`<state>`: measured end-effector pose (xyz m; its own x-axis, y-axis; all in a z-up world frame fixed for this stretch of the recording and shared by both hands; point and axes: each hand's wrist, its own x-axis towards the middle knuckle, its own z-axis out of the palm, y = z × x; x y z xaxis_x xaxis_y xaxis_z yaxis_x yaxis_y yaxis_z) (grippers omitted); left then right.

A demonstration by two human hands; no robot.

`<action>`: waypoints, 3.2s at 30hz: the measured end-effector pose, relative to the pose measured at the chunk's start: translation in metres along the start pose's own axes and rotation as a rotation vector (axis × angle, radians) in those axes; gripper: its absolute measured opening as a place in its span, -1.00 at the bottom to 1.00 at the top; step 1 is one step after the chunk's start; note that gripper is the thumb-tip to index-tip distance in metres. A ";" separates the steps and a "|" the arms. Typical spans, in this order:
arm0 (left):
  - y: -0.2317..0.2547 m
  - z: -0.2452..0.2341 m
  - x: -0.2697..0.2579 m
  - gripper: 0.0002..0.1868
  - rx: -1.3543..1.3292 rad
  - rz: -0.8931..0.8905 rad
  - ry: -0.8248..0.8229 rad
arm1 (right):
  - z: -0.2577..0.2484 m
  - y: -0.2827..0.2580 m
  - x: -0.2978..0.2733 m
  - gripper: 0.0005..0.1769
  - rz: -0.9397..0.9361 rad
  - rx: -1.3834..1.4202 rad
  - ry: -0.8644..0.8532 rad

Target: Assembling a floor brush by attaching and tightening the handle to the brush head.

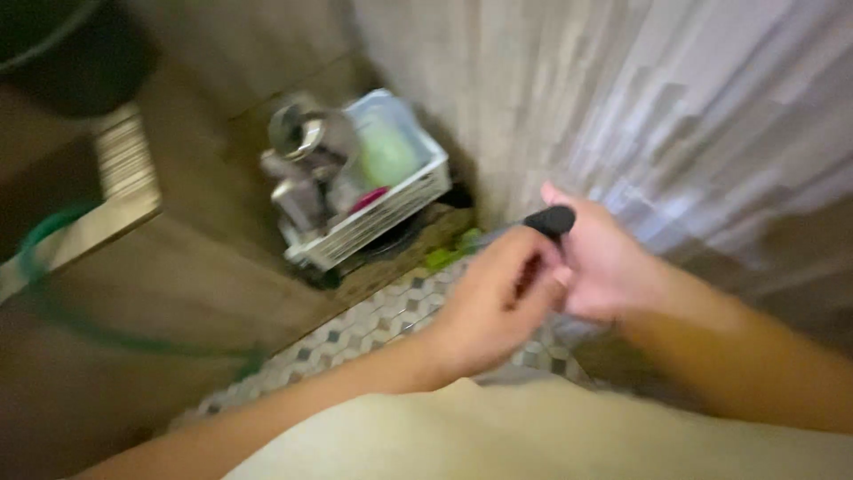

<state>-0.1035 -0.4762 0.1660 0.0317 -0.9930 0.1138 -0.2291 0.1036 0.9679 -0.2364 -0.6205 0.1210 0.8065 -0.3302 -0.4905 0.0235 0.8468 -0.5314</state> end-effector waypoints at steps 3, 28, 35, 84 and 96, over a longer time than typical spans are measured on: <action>0.015 0.004 -0.021 -0.52 0.262 0.115 0.390 | -0.074 0.000 0.085 -0.39 0.076 -0.124 -0.470; -0.044 0.087 -0.115 -0.42 -0.028 -0.133 0.282 | -0.064 0.113 0.075 -0.64 0.468 -0.257 -0.215; 0.019 0.079 -0.070 -0.36 0.033 -0.184 0.525 | -0.045 0.102 0.050 -0.71 0.422 -0.312 -0.112; -0.092 0.176 -0.029 -0.80 -0.227 0.281 -0.335 | -0.229 0.066 0.038 -0.58 0.779 -0.297 0.544; -0.088 0.112 -0.006 -0.57 0.136 0.523 -0.298 | -0.209 0.075 0.063 -0.61 0.479 -0.841 0.665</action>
<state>-0.1921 -0.4858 0.0553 -0.3874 -0.7874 0.4795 -0.2631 0.5929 0.7611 -0.3069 -0.6649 -0.0938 0.1535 -0.4162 -0.8962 -0.7968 0.4842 -0.3614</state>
